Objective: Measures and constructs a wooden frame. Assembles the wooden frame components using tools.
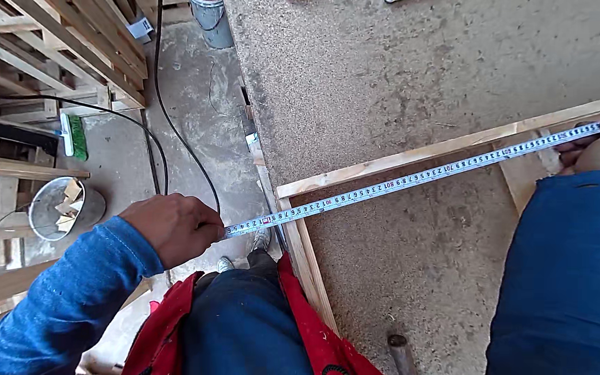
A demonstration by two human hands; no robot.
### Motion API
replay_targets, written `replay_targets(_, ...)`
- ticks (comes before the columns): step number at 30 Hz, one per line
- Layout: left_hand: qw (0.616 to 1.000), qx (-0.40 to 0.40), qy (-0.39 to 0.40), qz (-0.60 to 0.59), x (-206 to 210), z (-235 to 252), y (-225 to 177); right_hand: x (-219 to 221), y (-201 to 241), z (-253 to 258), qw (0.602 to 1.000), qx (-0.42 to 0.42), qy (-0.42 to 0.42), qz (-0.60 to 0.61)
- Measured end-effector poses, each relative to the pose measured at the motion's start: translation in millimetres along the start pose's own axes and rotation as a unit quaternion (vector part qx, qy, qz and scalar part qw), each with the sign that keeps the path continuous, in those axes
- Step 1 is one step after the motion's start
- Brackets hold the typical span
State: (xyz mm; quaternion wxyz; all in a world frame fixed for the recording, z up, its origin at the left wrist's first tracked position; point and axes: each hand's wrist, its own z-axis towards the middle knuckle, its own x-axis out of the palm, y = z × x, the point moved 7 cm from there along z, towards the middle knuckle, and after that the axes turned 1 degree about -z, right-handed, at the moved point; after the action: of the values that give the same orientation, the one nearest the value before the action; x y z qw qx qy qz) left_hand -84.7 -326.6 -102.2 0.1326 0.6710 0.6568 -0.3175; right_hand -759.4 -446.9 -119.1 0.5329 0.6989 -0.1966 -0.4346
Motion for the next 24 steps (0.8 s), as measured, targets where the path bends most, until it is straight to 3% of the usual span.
replay_targets(10, 1.0, -0.004, 0.0, 0.0, 4, 0, 0, -1, -9, 14, 0.999, -0.006, 0.013, 0.029)
replay_targets(13, 0.997, 0.047, -0.056, -0.018, 15, -9, -7, -3, -6, 10, 0.997, -0.012, -0.001, 0.072)
replay_targets(15, 0.984, 0.108, -0.126, -0.058, 23, -24, -17, -3, -3, 2, 0.986, -0.029, 0.015, 0.163)
replay_targets(18, 0.956, 0.212, -0.174, -0.105, 35, -31, -39, -16, 13, -37, 0.95, -0.06, 0.043, 0.302)
replay_targets(20, 0.945, 0.264, -0.161, -0.104, 40, -31, -64, -32, 26, -73, 0.924, -0.072, 0.077, 0.368)
replay_targets(24, 0.898, 0.386, -0.181, -0.108, 49, -43, -140, -39, 51, -209, 0.913, -0.036, 0.192, 0.358)
